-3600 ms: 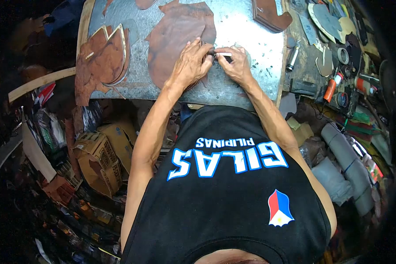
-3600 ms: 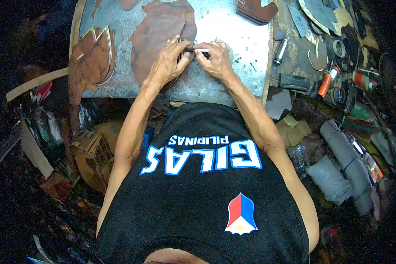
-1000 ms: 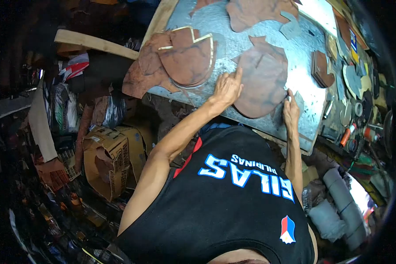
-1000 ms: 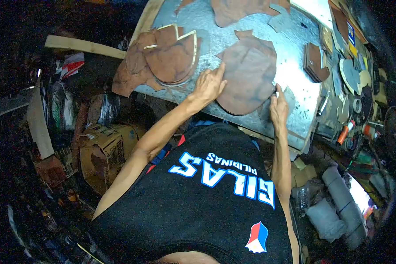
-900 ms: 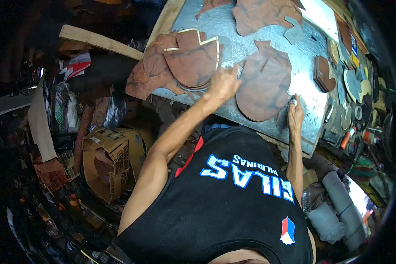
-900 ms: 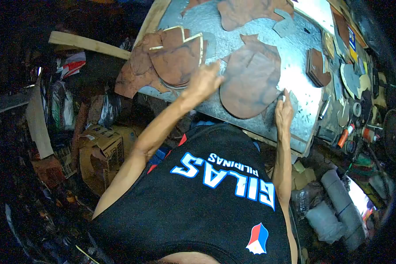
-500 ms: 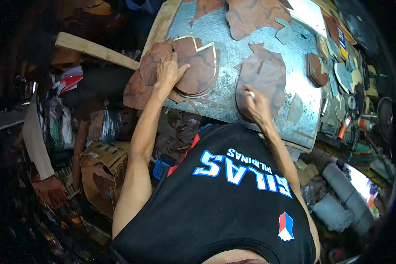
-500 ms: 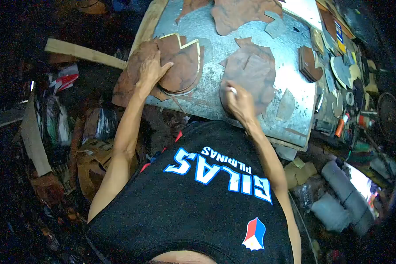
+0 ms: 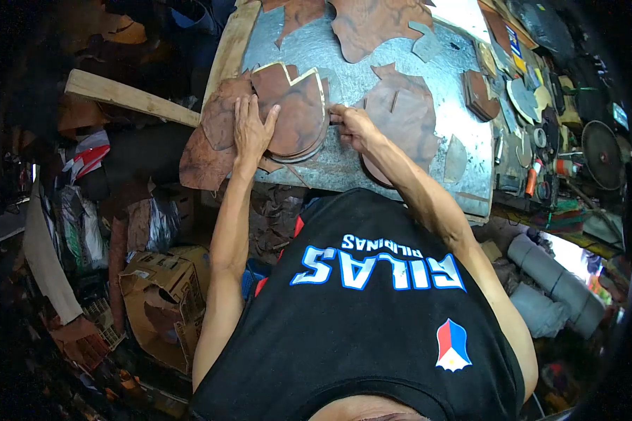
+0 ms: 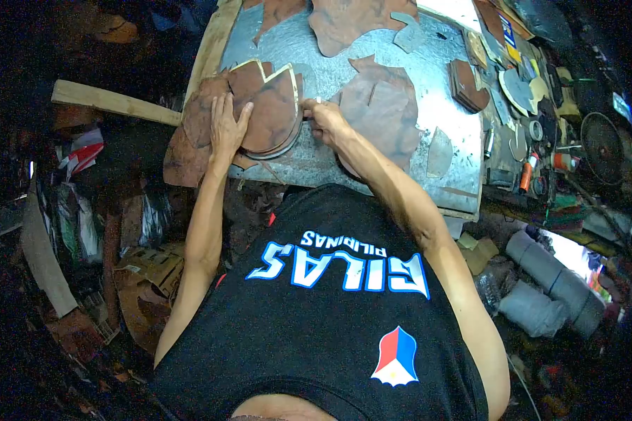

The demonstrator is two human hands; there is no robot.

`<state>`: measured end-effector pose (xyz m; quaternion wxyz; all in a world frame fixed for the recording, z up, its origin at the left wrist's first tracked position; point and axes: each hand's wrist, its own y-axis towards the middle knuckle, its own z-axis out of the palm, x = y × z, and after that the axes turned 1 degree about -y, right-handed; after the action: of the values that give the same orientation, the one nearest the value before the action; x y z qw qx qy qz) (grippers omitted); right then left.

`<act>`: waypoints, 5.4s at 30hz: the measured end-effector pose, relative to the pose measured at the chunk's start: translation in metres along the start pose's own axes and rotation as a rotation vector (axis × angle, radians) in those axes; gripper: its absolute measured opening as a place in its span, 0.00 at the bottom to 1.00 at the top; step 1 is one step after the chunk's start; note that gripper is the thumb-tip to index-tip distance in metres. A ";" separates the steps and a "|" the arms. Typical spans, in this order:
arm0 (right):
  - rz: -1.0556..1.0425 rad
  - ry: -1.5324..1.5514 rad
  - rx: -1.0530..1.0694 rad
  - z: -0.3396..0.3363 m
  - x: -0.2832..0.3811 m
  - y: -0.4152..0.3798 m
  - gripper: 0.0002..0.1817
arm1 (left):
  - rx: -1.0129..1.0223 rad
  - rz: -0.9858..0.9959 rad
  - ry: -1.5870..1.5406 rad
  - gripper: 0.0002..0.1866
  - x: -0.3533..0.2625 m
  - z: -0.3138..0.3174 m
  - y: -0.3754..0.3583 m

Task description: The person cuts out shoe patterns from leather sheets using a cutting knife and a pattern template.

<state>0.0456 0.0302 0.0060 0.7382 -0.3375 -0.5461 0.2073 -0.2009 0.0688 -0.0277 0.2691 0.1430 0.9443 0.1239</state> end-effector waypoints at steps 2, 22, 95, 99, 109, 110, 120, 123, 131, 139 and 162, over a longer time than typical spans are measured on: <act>0.007 -0.032 0.039 0.006 0.003 -0.001 0.12 | 0.018 -0.023 -0.043 0.36 0.001 -0.004 0.000; -0.674 -0.598 0.034 0.038 0.058 -0.040 0.23 | -0.119 -0.245 -0.184 0.33 -0.006 0.001 0.031; -0.837 -0.360 -0.077 -0.006 0.127 0.012 0.22 | 0.086 -0.355 -1.117 0.19 0.045 -0.064 0.102; -0.986 -0.803 -0.362 -0.002 0.093 0.013 0.29 | -0.008 -0.306 -1.010 0.15 0.030 -0.073 0.096; -1.005 -1.043 0.194 0.080 0.039 -0.085 0.41 | -0.021 -0.282 -0.968 0.15 0.039 -0.055 0.107; -0.977 -1.049 0.225 0.082 0.038 -0.086 0.40 | -0.016 -0.283 -0.960 0.15 0.040 -0.053 0.106; -0.983 -0.970 0.297 0.081 0.024 -0.064 0.34 | -0.022 -0.238 -0.992 0.13 0.039 -0.057 0.104; -1.084 -1.049 0.237 0.080 0.020 -0.067 0.32 | -0.007 -0.325 -1.002 0.16 0.032 -0.065 0.101; -0.977 -1.287 0.094 0.079 0.006 -0.066 0.42 | -0.026 -0.307 -0.879 0.20 0.029 -0.060 0.107; -0.899 -0.931 0.389 0.064 0.005 -0.052 0.35 | 0.017 -0.328 -0.925 0.27 0.029 -0.060 0.109; -0.921 -0.946 0.295 0.064 0.011 -0.056 0.28 | 0.003 -0.315 -0.957 0.17 0.029 -0.065 0.105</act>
<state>-0.0146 0.0164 0.0652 0.4711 0.1608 -0.8645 0.0694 -0.2388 0.1662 0.0452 0.6870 0.0401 0.7256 0.0009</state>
